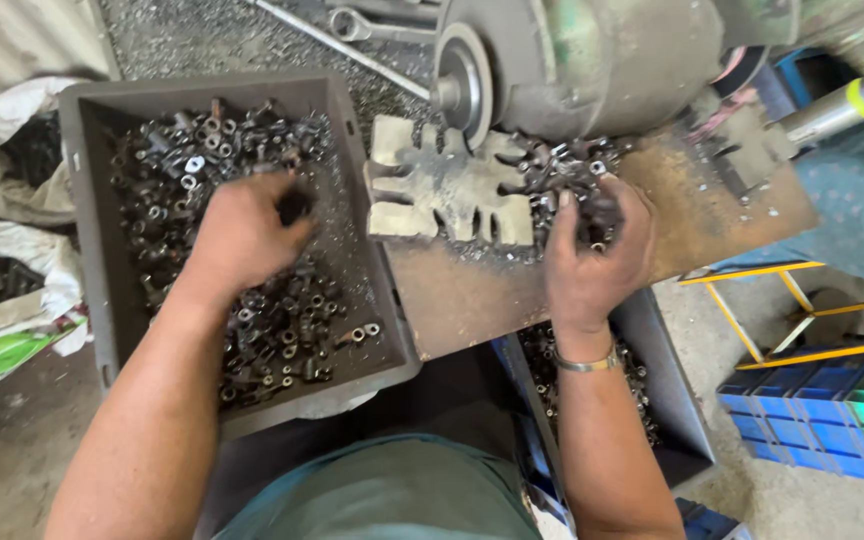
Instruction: The person picks small metal fittings one at a time from a tray, holds each against a running bench grinder to grind its edge, producing sparks, then places the ground part on the workbench or into a side tray. At the end they sweep the finished parts together with their hand.
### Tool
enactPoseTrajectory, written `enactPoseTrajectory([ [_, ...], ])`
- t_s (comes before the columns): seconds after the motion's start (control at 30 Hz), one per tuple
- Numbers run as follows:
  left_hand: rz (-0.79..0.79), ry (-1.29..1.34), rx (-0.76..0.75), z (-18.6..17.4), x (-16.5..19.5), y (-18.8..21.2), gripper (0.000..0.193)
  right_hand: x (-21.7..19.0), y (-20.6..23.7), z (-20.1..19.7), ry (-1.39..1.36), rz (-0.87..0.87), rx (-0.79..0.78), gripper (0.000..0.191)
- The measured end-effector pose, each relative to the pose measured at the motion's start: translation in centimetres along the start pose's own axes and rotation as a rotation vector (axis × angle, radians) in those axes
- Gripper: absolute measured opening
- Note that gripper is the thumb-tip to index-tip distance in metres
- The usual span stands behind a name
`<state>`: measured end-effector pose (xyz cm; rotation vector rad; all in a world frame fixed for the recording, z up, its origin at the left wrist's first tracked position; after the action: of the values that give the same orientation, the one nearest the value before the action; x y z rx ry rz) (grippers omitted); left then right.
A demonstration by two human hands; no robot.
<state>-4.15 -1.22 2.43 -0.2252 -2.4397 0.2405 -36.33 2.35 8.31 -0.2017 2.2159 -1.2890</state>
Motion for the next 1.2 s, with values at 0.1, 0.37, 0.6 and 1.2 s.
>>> enactPoseTrajectory([
  [0.1,-0.221,0.766,-0.122,-1.2,0.1,1.3,0.034,-2.5,1.8,0.4,-0.172,-0.133,-0.238,0.031],
  [0.37,-0.047,1.187,-0.276,1.4,3.3,2.7,0.026,-7.8,2.9,2.4,-0.42,-0.251,-0.499,0.04],
  [0.6,-0.14,0.752,-0.215,0.3,3.3,2.1,0.03,-4.6,1.8,2.5,-0.101,-0.208,-0.447,0.042],
  [1.2,-0.219,-0.49,-0.559,4.2,-0.7,0.8,0.038,1.3,-1.1,7.6,0.137,-0.124,-0.498,0.037],
])
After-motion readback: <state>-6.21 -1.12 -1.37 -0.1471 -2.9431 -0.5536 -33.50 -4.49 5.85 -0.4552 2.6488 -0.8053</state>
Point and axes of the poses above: each hand's wrist, its own y-axis away from the middle knuckle, its own z-axis out of the palm, x = y × z, the point moved 2 cm from there along -y, towards the middle knuckle, and after that the axes turned 3 degrees about -z, right-handed, at the moved point
